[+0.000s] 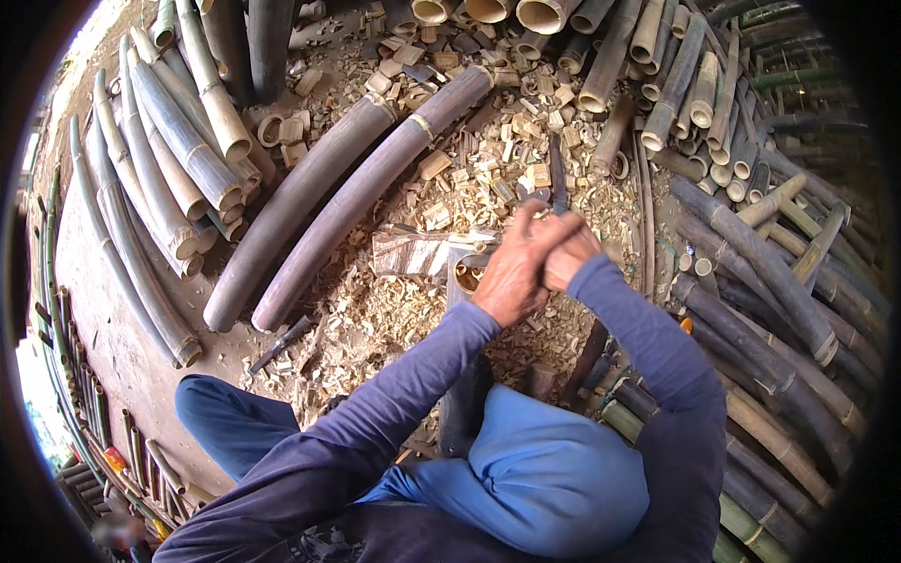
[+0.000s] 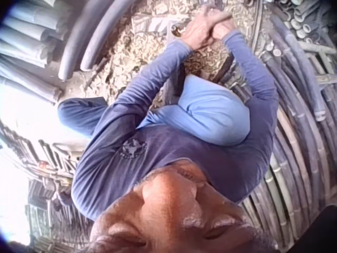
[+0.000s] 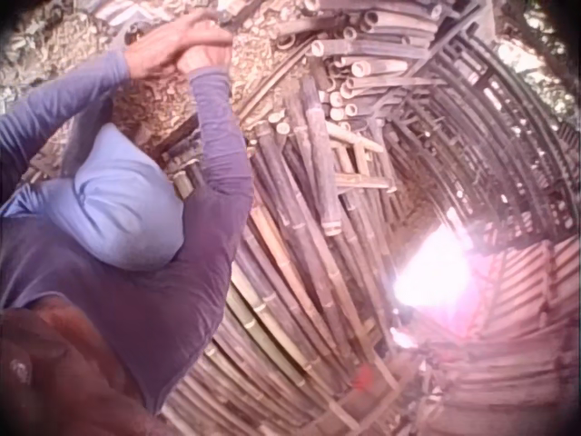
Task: The person selects a bamboo pole and places it on a wooden block. Using a machete and a wooden mallet, they strike the blade to cut the bamboo into a shorter segment. They then use a smaller knife to scrape and smooth the cut edge of the bamboo piece.
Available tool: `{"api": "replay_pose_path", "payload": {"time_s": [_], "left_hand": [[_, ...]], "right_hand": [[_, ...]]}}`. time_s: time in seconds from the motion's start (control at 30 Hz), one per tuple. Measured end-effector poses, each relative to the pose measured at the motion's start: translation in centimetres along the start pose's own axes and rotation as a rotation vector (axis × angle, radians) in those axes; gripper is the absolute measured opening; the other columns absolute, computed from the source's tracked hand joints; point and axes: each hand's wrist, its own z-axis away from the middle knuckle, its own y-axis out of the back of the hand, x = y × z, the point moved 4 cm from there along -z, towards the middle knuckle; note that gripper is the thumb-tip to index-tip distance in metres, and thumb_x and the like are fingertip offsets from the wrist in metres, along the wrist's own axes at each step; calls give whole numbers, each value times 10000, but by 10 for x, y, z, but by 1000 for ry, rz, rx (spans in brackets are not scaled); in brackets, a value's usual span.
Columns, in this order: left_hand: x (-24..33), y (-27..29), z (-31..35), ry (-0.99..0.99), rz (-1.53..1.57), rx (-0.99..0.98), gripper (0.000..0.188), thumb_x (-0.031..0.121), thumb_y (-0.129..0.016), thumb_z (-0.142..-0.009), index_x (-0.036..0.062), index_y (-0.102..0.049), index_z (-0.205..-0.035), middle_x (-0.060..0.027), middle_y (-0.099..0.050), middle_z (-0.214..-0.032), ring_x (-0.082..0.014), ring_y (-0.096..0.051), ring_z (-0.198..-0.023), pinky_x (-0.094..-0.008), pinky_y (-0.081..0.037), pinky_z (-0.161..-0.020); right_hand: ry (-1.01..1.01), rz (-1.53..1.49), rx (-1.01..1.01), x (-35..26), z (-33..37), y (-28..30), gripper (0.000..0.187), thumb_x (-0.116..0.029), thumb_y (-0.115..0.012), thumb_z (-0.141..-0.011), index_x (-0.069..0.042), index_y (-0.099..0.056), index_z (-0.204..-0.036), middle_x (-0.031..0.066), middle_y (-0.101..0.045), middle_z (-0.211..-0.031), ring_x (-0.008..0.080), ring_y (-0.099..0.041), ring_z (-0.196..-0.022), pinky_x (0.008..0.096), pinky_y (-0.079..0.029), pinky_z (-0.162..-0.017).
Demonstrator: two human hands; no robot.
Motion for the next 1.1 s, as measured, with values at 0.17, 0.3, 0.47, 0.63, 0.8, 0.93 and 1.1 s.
{"api": "replay_pose_path", "payload": {"time_s": [0.17, 0.3, 0.47, 0.63, 0.8, 0.93, 1.1], "left_hand": [[-9, 34, 16, 30, 90, 586, 969, 69, -848, -709, 92, -349, -1539, -260, -383, -1419, -382, -460, -1329, -477, -478, -1123], [-8, 16, 4, 220, -83, 91, 1019, 72, -862, -668, 133, -340, -1540, -255, -402, -1404, -403, -574, -1204, -456, -601, -970], [-8, -52, 3, 47, -373, -783, 822, 46, -812, -681, 166, -501, -1432, -200, -513, -1313, -388, -610, -1159, -454, -560, -967], [2, -31, -7, -40, -127, -555, 773, -8, -764, -690, 172, -541, -1408, -185, -505, -1329, -391, -628, -1171, -427, -567, -1000], [-1, 7, -13, -1, 55, -141, 774, -35, -732, -675, 153, -569, -1408, -258, -433, -1439, -439, -637, -1169, -437, -562, -1039], [-12, 28, 0, 92, 234, 225, 764, 27, -788, -726, 149, -539, -1439, -243, -416, -1442, -415, -595, -1226, -475, -532, -1061], [-6, 39, 16, 74, 107, 530, 933, 79, -833, -756, 103, -348, -1553, -265, -330, -1462, -445, -433, -1356, -488, -422, -1154]], "right_hand": [[184, 330, -42, -55, -49, 80, 178, -310, -606, -941, -144, -587, -1004, 43, -609, -899, 211, -596, -857, 383, -536, -828], [-19, 28, 263, -17, -21, 10, 164, -262, -518, -997, -142, -629, -978, 28, -623, -855, 184, -617, -868, 372, -550, -793], [-485, -1093, 114, -38, 38, -43, 230, -303, -506, -1027, -105, -587, -1111, 103, -618, -1040, 216, -621, -997, 389, -565, -911], [-439, -1097, 68, -13, 43, -45, 270, -301, -547, -1019, -78, -571, -1170, 145, -599, -1158, 233, -612, -1098, 388, -554, -987], [-265, -534, -161, 4, 8, 15, 274, -257, -587, -988, -55, -591, -1173, 136, -623, -1126, 233, -630, -1067, 383, -556, -984], [136, -29, 62, -26, -23, 67, 330, -285, -692, -864, -60, -632, -1098, 83, -666, -984, 224, -656, -936, 394, -536, -886], [233, 328, 175, -48, -47, 69, 231, -262, -686, -876, -100, -645, -1037, 54, -665, -863, 196, -637, -831, 370, -499, -848]]}}
